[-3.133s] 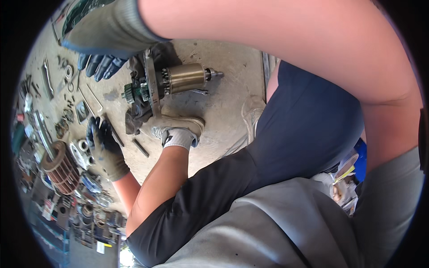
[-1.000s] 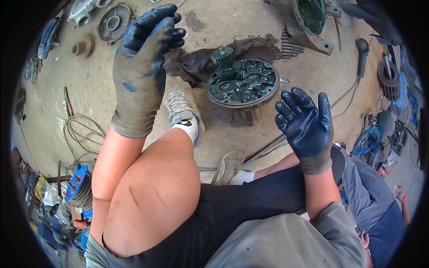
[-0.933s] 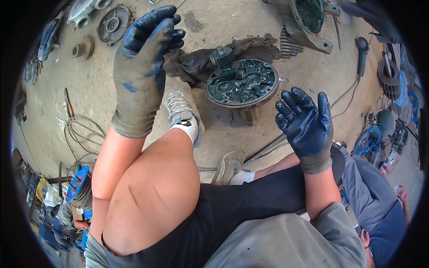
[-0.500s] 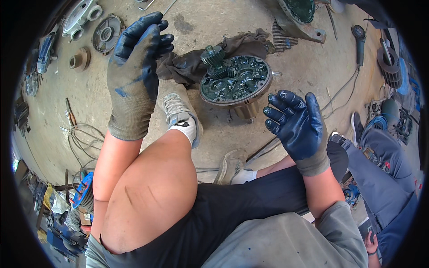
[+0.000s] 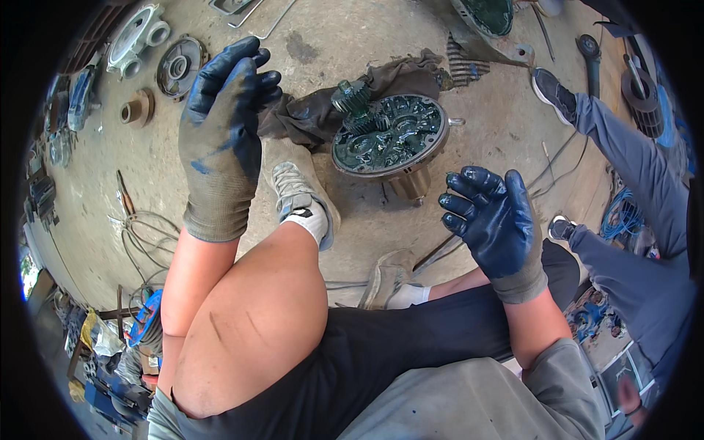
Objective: The person wipes a greased mechanical assembly with a rag, repeatedly cleaning the surface and wiping their gloved hands. They handle the part and rag multiple times, rotating the assembly to access different areas.
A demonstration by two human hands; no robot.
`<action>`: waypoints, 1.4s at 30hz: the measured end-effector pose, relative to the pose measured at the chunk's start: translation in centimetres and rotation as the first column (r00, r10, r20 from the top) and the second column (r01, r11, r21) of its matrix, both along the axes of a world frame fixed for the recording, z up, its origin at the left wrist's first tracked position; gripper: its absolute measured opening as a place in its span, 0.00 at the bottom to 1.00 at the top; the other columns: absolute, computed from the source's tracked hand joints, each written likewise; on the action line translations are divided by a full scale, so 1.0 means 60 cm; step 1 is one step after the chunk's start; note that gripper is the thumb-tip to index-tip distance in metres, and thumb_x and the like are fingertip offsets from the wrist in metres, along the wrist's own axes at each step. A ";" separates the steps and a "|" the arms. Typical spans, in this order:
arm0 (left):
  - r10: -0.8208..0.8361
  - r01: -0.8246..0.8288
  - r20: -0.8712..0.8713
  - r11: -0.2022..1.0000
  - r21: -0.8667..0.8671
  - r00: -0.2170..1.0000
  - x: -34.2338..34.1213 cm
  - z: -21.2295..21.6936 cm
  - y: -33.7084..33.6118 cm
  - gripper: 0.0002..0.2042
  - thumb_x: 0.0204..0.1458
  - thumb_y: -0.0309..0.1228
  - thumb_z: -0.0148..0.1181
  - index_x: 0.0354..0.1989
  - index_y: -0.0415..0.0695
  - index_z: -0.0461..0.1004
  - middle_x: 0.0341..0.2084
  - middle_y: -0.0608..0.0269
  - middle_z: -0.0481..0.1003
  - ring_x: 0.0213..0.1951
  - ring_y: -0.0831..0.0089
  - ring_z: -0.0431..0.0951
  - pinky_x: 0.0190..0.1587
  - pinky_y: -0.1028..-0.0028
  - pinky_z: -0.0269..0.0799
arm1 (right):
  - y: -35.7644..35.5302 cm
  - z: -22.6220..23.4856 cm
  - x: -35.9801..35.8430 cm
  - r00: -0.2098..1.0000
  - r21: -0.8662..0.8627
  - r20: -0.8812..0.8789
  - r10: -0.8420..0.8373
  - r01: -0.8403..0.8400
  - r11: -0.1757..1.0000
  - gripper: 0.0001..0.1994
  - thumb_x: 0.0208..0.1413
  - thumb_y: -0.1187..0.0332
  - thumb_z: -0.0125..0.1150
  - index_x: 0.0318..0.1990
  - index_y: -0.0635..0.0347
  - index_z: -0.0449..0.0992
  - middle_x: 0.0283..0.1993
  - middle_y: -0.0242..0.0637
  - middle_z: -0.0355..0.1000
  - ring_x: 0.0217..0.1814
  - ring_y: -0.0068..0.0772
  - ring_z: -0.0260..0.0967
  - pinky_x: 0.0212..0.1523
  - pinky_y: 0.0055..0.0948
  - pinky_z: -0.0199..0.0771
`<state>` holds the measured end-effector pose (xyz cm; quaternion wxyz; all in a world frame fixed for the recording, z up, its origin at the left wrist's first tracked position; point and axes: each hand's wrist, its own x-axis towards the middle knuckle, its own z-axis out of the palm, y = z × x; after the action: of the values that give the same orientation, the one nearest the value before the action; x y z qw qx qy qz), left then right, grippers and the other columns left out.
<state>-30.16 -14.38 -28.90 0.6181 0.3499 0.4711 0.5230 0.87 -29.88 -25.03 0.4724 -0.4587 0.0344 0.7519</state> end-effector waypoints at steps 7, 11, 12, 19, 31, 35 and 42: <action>-0.103 0.098 -0.140 0.994 -0.043 0.985 0.002 -0.031 0.023 0.18 0.64 0.30 0.63 0.61 0.38 0.75 0.50 0.58 0.80 0.45 0.76 0.80 0.51 0.76 0.76 | -0.010 0.002 0.005 0.999 0.013 0.030 -0.030 0.029 0.999 0.30 0.75 0.44 0.40 0.62 0.63 0.73 0.62 0.50 0.75 0.61 0.47 0.75 0.60 0.46 0.76; -0.405 0.340 -0.394 0.913 -0.227 0.825 -0.005 -0.100 0.052 0.28 0.58 0.33 0.70 0.65 0.36 0.71 0.54 0.54 0.78 0.51 0.74 0.78 0.55 0.75 0.74 | -0.014 0.000 0.006 0.997 -0.008 0.066 -0.047 0.047 0.999 0.30 0.75 0.44 0.39 0.62 0.63 0.74 0.61 0.50 0.76 0.60 0.47 0.76 0.60 0.45 0.77; -0.485 0.404 -0.394 0.873 -0.274 0.781 -0.006 -0.119 0.059 0.30 0.58 0.34 0.70 0.66 0.35 0.69 0.56 0.53 0.77 0.54 0.72 0.77 0.58 0.73 0.72 | -0.015 0.000 0.007 0.996 -0.013 0.071 -0.049 0.050 0.999 0.30 0.75 0.44 0.40 0.61 0.64 0.73 0.61 0.50 0.75 0.60 0.47 0.76 0.60 0.44 0.76; -0.836 0.834 -0.440 0.474 -0.283 0.327 0.028 -0.233 0.127 0.47 0.50 0.32 0.76 0.78 0.45 0.54 0.67 0.50 0.70 0.65 0.60 0.70 0.69 0.64 0.65 | -0.022 0.003 0.008 0.992 -0.029 0.117 -0.049 0.053 0.998 0.29 0.76 0.45 0.40 0.61 0.64 0.73 0.61 0.49 0.75 0.61 0.45 0.75 0.59 0.42 0.75; -0.891 0.892 -0.431 0.303 -0.336 0.141 0.073 -0.243 0.156 0.40 0.47 0.26 0.72 0.73 0.42 0.63 0.57 0.54 0.79 0.57 0.68 0.77 0.63 0.70 0.71 | -0.032 0.011 0.012 0.983 -0.009 0.168 -0.066 0.069 0.998 0.28 0.76 0.46 0.40 0.61 0.64 0.73 0.60 0.47 0.76 0.60 0.42 0.76 0.59 0.40 0.75; -0.841 0.871 -0.520 0.363 -0.330 0.154 0.074 -0.250 0.152 0.39 0.47 0.27 0.73 0.71 0.39 0.66 0.55 0.53 0.80 0.56 0.68 0.78 0.62 0.70 0.72 | -0.032 0.013 0.013 0.982 -0.017 0.177 -0.069 0.073 0.997 0.28 0.76 0.46 0.40 0.61 0.63 0.73 0.60 0.47 0.76 0.60 0.43 0.76 0.59 0.40 0.75; -0.774 0.842 -0.627 0.393 -0.370 0.085 0.077 -0.240 0.149 0.36 0.48 0.32 0.74 0.67 0.37 0.69 0.52 0.49 0.81 0.54 0.62 0.81 0.60 0.68 0.74 | -0.029 0.014 0.009 0.979 -0.006 0.194 -0.057 0.059 0.998 0.28 0.76 0.46 0.40 0.61 0.63 0.72 0.60 0.47 0.75 0.60 0.43 0.76 0.59 0.40 0.74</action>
<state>-25.53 -5.43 -43.27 0.5409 0.7490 0.3758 -0.0727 1.41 -31.63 -24.21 0.4926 -0.5311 0.0059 0.6894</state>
